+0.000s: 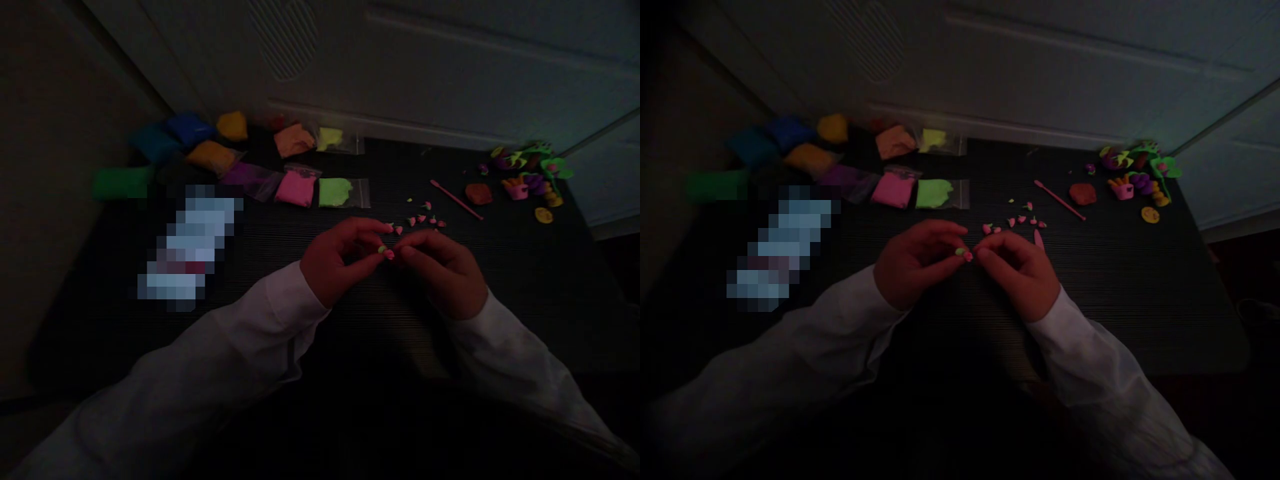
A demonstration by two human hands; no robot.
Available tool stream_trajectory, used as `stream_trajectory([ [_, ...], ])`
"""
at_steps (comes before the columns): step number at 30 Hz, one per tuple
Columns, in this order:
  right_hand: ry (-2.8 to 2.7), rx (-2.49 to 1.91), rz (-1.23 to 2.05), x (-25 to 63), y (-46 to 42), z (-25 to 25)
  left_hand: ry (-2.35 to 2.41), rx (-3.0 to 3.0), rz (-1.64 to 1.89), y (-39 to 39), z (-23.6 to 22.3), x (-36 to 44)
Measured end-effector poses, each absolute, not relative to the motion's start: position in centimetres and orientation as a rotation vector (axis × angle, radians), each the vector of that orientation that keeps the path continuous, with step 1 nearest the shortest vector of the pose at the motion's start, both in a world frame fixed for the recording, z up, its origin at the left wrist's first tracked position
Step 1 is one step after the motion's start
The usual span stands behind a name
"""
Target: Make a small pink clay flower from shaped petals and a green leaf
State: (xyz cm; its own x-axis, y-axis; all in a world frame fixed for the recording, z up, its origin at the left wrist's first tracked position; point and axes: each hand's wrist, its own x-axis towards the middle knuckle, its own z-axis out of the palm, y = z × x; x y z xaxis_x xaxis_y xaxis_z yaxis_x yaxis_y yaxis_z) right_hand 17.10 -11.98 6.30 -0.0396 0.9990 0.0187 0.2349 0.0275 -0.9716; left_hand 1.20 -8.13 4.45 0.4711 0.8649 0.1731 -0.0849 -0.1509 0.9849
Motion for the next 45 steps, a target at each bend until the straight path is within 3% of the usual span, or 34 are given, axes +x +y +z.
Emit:
stream_trajectory([
  [20, -1.682, -1.364, 0.904, 16.5, -12.3, 6.0, 0.723, 1.470, 0.891, -8.1, 4.3, 1.0],
  [35, -1.505, -1.294, 1.024, 16.6, -12.3, 6.2, 0.572, 0.666, 0.630, -7.2, 3.6, 1.4],
  [45, -1.560, -1.343, 0.942, 16.6, -12.5, 6.3, 0.558, 0.535, 0.419, -7.2, 4.1, 1.1],
])
